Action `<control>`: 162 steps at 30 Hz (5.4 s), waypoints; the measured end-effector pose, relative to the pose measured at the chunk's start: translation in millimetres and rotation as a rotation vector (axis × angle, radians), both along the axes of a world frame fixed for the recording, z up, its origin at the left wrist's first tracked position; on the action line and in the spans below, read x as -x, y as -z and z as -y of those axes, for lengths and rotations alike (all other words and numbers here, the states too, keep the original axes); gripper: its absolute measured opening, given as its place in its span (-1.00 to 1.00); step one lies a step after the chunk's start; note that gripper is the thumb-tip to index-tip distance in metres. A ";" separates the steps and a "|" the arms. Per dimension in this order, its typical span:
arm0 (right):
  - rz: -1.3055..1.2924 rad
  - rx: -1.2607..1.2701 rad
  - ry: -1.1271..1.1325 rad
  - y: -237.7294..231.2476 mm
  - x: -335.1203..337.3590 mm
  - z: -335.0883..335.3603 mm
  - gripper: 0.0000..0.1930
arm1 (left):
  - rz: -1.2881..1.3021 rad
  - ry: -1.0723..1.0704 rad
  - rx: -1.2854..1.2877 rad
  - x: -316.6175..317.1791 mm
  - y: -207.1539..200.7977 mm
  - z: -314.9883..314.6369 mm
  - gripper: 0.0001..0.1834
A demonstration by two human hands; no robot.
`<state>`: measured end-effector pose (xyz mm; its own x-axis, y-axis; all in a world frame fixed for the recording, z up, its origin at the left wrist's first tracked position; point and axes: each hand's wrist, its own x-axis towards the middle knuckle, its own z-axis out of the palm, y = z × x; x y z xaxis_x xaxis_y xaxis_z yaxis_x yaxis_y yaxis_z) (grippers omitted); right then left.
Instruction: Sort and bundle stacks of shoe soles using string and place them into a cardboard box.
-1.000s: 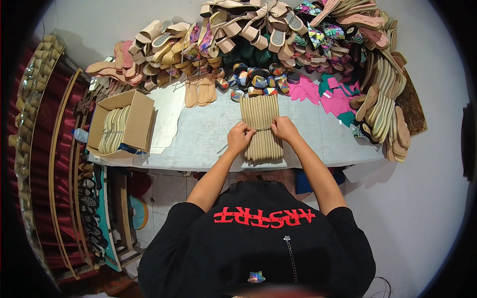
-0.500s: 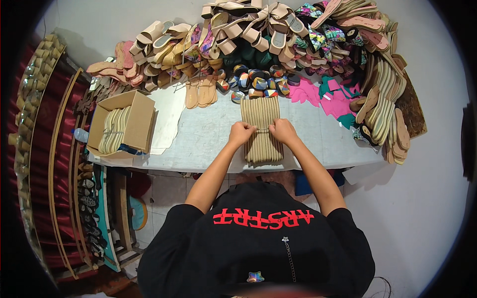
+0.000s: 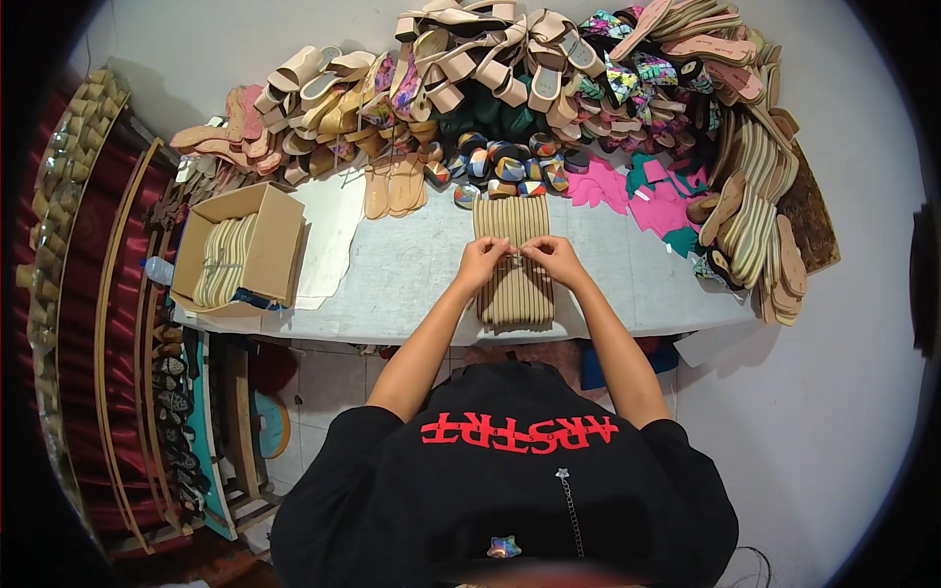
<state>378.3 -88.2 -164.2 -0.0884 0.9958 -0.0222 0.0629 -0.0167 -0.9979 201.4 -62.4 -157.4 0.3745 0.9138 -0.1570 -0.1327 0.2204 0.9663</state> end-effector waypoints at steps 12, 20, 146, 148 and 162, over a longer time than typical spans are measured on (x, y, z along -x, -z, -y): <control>0.014 -0.004 0.101 8.2 7.3 0.2 -0.83 | -0.110 0.065 -0.043 2.9 -2.5 4.6 -0.81; -0.124 -0.043 0.176 14.5 16.7 1.7 -0.84 | 0.075 -0.002 -0.042 -3.7 12.5 -1.3 -0.78; 0.497 -0.463 0.801 43.4 -26.9 4.4 -0.75 | -0.339 -0.440 -0.436 18.3 35.2 41.0 -0.48; 0.174 0.183 0.590 78.7 -45.3 8.6 -0.67 | -0.380 -0.377 -0.285 16.3 62.0 36.8 -0.35; 0.015 0.117 0.263 52.7 25.5 43.0 -0.23 | -0.517 -0.336 -0.084 17.7 47.4 66.6 -0.25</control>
<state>352.8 -131.2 -216.9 0.1738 0.9751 -0.1377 0.0555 -0.1493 -0.9872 183.7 -129.0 -204.8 -0.0410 0.9856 -0.1638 0.3077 0.1684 0.9364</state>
